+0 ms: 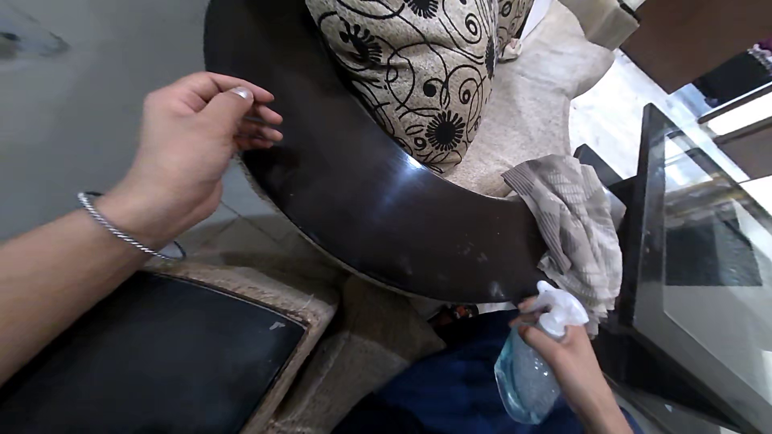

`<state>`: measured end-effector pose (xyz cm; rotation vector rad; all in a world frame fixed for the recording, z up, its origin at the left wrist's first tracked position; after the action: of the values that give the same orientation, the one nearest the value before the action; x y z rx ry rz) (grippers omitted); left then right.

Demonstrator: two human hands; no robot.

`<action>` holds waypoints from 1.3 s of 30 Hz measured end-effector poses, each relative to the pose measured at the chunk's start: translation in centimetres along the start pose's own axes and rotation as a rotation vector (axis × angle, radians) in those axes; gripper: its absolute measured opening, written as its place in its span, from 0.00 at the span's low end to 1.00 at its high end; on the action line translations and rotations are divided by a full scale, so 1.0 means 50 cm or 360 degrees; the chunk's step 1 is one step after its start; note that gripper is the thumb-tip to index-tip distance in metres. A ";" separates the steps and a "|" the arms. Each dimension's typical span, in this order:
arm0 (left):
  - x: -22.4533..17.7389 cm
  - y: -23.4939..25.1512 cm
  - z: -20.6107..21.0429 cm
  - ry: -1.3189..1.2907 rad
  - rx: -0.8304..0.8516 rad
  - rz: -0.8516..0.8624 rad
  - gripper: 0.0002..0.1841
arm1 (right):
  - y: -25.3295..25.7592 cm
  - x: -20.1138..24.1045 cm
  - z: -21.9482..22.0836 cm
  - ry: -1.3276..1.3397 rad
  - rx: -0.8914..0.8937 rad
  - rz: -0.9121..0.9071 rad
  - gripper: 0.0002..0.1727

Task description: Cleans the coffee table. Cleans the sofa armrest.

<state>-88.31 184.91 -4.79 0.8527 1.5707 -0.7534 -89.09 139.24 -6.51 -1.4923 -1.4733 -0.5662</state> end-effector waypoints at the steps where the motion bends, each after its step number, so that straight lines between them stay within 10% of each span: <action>1: -0.001 -0.001 0.001 -0.0006 0.0002 0.0002 0.09 | 0.001 0.005 0.001 0.0023 0.0049 -0.0056 0.23; 23: -0.001 0.000 0.003 -0.0013 0.0024 0.0030 0.09 | 0.039 0.043 -0.020 0.0275 0.0245 -0.0125 0.19; 33: -0.003 0.001 0.004 -0.0024 0.0005 0.0000 0.09 | 0.070 0.061 -0.032 -0.0167 0.0461 -0.0020 0.26; 39: -0.006 0.000 0.006 -0.0020 0.0017 -0.0012 0.10 | 0.082 0.081 -0.040 -0.0339 0.0317 0.0174 0.14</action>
<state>-88.14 184.62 -4.55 0.8487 1.5607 -0.7722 -83.95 140.29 -3.38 -1.4987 -1.5490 -0.1926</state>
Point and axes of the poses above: each hand's wrist, its own y-axis towards the middle knuckle, its own z-axis out of the palm, x = y × z, the point moved 6 cm from there along y, towards the middle knuckle, and after that the axes turned 5 degrees about x, right-handed, at the moved point
